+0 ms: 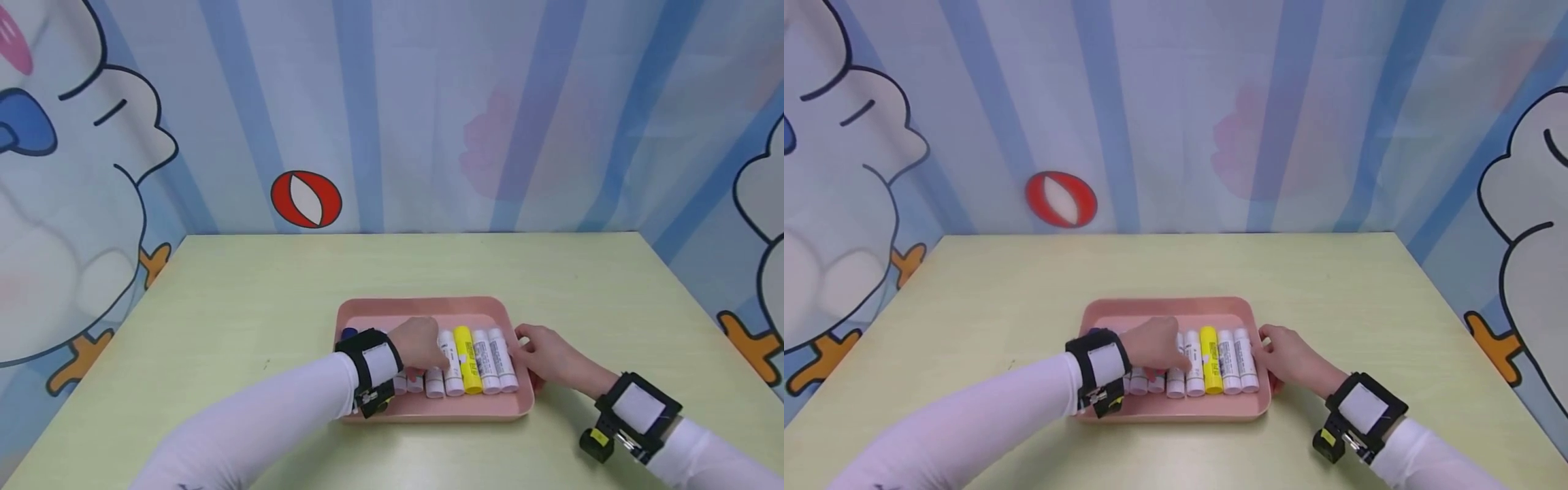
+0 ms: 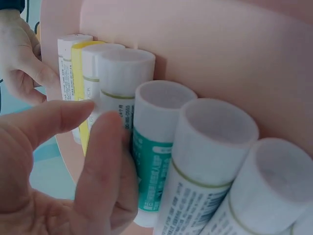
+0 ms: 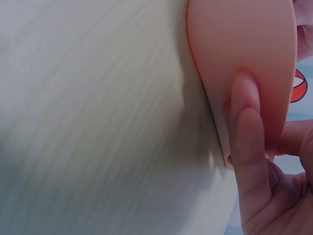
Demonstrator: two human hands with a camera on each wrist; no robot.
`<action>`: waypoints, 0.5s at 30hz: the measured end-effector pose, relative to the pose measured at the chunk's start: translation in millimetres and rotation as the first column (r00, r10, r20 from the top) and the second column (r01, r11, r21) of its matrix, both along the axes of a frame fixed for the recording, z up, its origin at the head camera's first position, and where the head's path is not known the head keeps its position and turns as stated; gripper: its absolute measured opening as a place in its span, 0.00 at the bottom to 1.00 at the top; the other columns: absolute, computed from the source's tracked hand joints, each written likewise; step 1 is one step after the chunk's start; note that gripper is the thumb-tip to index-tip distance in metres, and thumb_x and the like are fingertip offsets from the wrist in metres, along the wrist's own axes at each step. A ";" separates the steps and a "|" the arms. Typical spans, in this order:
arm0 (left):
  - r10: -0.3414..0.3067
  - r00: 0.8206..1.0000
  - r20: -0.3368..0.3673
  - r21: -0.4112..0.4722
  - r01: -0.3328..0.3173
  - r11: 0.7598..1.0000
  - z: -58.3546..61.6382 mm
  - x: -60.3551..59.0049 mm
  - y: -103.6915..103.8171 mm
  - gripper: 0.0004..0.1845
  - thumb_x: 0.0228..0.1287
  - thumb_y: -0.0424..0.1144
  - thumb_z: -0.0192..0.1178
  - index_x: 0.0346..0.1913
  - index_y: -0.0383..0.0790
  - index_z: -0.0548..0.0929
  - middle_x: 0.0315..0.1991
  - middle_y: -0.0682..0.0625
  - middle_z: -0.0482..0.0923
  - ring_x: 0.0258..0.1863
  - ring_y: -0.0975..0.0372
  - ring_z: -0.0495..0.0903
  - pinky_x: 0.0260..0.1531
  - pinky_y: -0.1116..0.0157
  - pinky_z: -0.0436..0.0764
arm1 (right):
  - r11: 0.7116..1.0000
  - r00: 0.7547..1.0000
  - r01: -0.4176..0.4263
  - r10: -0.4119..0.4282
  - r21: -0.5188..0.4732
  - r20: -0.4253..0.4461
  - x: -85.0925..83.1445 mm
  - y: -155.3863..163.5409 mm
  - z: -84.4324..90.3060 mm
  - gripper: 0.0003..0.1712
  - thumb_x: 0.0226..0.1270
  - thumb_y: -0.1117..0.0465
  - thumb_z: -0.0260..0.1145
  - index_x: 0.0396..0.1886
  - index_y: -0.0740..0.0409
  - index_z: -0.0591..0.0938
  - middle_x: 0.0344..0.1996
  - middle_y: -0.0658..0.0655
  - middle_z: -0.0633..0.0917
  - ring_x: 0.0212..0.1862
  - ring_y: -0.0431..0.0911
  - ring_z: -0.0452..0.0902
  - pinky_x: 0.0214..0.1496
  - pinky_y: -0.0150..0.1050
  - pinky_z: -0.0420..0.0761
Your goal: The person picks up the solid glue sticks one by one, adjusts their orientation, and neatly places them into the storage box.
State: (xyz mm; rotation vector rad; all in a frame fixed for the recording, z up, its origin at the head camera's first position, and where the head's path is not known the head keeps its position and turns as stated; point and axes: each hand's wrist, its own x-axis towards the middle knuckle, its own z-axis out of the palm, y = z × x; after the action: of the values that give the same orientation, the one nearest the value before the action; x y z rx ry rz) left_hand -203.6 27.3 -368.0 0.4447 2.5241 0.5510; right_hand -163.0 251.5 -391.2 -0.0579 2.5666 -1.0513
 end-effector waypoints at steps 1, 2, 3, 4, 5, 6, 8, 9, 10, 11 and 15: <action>-0.001 1.000 0.001 0.002 0.001 1.000 -1.3 -0.9 -0.3 0.13 0.57 0.40 0.70 0.32 0.36 0.76 0.14 0.51 0.68 0.07 0.64 0.70 0.11 0.70 0.74 | 1.000 1.000 0.000 0.000 0.000 -0.001 0.2 0.1 0.0 0.13 0.72 0.65 0.57 0.49 0.70 0.70 0.25 0.55 0.80 0.18 0.46 0.75 0.22 0.41 0.79; 0.001 1.000 0.005 0.011 -0.001 1.000 -2.4 -1.6 -1.1 0.13 0.57 0.40 0.70 0.33 0.37 0.76 0.14 0.50 0.68 0.07 0.63 0.70 0.11 0.70 0.74 | 1.000 1.000 0.001 -0.001 -0.001 0.000 0.4 0.0 0.1 0.13 0.72 0.65 0.57 0.49 0.70 0.70 0.25 0.55 0.80 0.18 0.46 0.75 0.22 0.41 0.79; 0.006 1.000 0.013 0.023 -0.006 1.000 -3.6 -2.7 -2.2 0.13 0.57 0.40 0.69 0.34 0.36 0.76 0.14 0.50 0.69 0.07 0.63 0.70 0.11 0.70 0.75 | 1.000 1.000 0.002 -0.002 -0.003 -0.001 0.5 -0.1 0.0 0.12 0.72 0.65 0.57 0.49 0.70 0.70 0.24 0.55 0.80 0.18 0.46 0.75 0.22 0.41 0.79; 0.010 1.000 0.015 0.037 -0.011 0.999 -4.5 -3.6 -4.1 0.14 0.58 0.41 0.69 0.36 0.36 0.76 0.15 0.50 0.69 0.08 0.63 0.70 0.12 0.70 0.74 | 1.000 1.000 0.002 -0.002 -0.003 -0.001 0.7 -0.4 -0.1 0.12 0.72 0.65 0.57 0.49 0.70 0.70 0.24 0.55 0.80 0.18 0.46 0.75 0.22 0.41 0.79; 0.014 1.000 0.014 0.049 -0.015 0.999 -4.5 -4.3 -6.7 0.15 0.59 0.41 0.69 0.40 0.35 0.76 0.17 0.49 0.70 0.09 0.63 0.70 0.13 0.69 0.74 | 1.000 1.000 0.003 -0.003 -0.006 -0.001 0.9 -0.7 -0.3 0.12 0.73 0.65 0.57 0.49 0.70 0.70 0.24 0.55 0.80 0.18 0.46 0.75 0.22 0.41 0.79; 0.019 1.000 0.015 0.068 -0.020 0.997 -4.5 -5.2 -10.2 0.18 0.60 0.42 0.68 0.46 0.34 0.77 0.18 0.49 0.71 0.10 0.62 0.70 0.13 0.69 0.74 | 1.000 1.000 0.003 -0.003 -0.009 -0.001 1.1 -1.2 -0.6 0.12 0.73 0.65 0.57 0.48 0.70 0.71 0.24 0.55 0.80 0.18 0.46 0.75 0.22 0.41 0.79; 0.028 1.000 0.005 0.116 -0.028 0.993 -2.1 -5.0 -19.8 0.25 0.62 0.44 0.66 0.57 0.34 0.74 0.22 0.49 0.72 0.12 0.62 0.70 0.16 0.68 0.73 | 1.000 1.000 -0.003 0.003 -0.011 -0.001 1.0 -1.9 -0.8 0.12 0.73 0.64 0.57 0.48 0.69 0.71 0.23 0.55 0.80 0.17 0.47 0.75 0.22 0.41 0.79; 0.030 1.000 -0.005 0.146 -0.029 0.989 -0.4 -4.3 -25.8 0.27 0.64 0.45 0.65 0.61 0.35 0.72 0.23 0.48 0.73 0.13 0.61 0.71 0.18 0.68 0.72 | 1.000 1.000 -0.008 0.008 -0.015 -0.002 1.0 -2.1 -0.8 0.13 0.73 0.63 0.58 0.48 0.70 0.71 0.23 0.55 0.80 0.17 0.47 0.75 0.22 0.41 0.79; 0.030 0.999 -0.023 0.180 -0.025 0.983 1.7 -2.8 -32.8 0.29 0.65 0.45 0.63 0.64 0.36 0.71 0.25 0.48 0.74 0.15 0.61 0.72 0.19 0.67 0.72 | 1.000 1.000 -0.011 0.011 -0.017 -0.002 1.0 -2.5 -0.8 0.13 0.73 0.63 0.58 0.48 0.70 0.71 0.24 0.55 0.80 0.17 0.47 0.75 0.22 0.41 0.79; 0.029 0.999 -0.044 0.210 -0.019 0.977 4.0 -1.1 -40.1 0.30 0.66 0.46 0.62 0.67 0.38 0.69 0.26 0.48 0.74 0.16 0.61 0.73 0.20 0.66 0.71 | 1.000 1.000 -0.015 0.015 -0.019 -0.001 0.9 -2.8 -0.8 0.13 0.73 0.62 0.58 0.48 0.69 0.72 0.23 0.55 0.81 0.17 0.47 0.75 0.22 0.41 0.79; 0.028 0.983 -0.180 0.308 0.029 0.951 12.3 9.0 -71.9 0.24 0.67 0.44 0.62 0.63 0.41 0.72 0.29 0.51 0.75 0.25 0.61 0.75 0.24 0.66 0.74 | 0.999 0.999 -0.031 0.031 -0.034 0.006 -0.5 -2.5 0.3 0.16 0.72 0.60 0.59 0.49 0.70 0.73 0.24 0.55 0.82 0.18 0.47 0.76 0.22 0.41 0.80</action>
State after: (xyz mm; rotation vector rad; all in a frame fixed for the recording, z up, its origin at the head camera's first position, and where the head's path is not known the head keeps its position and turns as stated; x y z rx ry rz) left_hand -194.5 -44.6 -355.7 0.6359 2.6166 0.9531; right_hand -163.5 249.0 -390.9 -0.1024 2.5340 -1.0816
